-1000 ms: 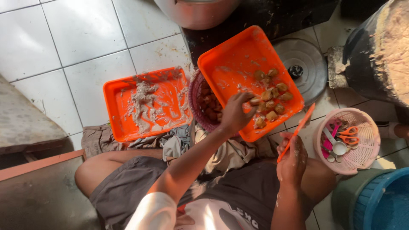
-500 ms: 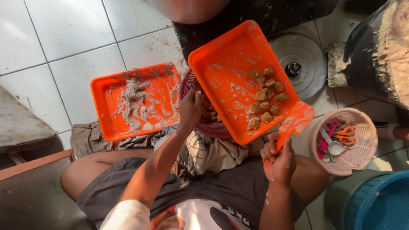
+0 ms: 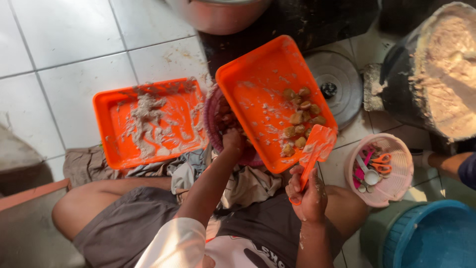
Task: The person scoops a paste from an orange tray and spreads it over small brown food items, then places the coated items into a second orange tray. The process is repeated continuously with a plastic spatula.
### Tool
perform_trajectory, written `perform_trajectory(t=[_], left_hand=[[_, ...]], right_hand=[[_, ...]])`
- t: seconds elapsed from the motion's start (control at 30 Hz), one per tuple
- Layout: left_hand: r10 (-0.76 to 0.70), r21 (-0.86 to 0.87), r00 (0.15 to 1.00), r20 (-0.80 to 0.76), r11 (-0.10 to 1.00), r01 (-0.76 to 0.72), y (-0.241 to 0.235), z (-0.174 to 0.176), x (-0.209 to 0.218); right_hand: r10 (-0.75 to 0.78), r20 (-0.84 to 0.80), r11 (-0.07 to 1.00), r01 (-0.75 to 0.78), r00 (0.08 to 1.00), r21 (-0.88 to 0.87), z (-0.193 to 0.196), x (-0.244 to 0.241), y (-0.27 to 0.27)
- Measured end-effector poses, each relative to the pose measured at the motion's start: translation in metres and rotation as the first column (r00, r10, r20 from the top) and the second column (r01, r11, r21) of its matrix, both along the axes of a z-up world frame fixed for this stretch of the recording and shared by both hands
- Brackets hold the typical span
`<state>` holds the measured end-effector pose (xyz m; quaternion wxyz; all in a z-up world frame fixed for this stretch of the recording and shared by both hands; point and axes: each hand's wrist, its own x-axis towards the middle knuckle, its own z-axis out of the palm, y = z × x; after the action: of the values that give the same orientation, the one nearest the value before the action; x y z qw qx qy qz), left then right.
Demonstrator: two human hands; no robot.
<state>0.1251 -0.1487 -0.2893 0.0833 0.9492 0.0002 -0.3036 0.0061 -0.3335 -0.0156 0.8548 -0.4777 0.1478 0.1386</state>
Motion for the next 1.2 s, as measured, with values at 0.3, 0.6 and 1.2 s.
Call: perform_trajectory(t=[0.3,0.6,1.2], left_hand=[[0.62,-0.858,0.778,0.1,0.45,-0.248,0.133,0.09,-0.074],[0.478,-0.487,0.13,-0.869,-0.871,-0.055,0.265,0.162,-0.175],[0.379,-0.329,0.242,-0.893,-0.918,0.223,0.303,0.172,-0.199]], right_hand=[[0.456,-0.102,0.801,-0.458,0.884,-0.386,-0.033,0.031,0.11],[0.912,0.012,0.04,-0.059,0.41,-0.997,-0.203,0.092,0.272],[0.862,-0.449,-0.396,-0.24,0.235,-0.886,-0.275,0.079,0.326]])
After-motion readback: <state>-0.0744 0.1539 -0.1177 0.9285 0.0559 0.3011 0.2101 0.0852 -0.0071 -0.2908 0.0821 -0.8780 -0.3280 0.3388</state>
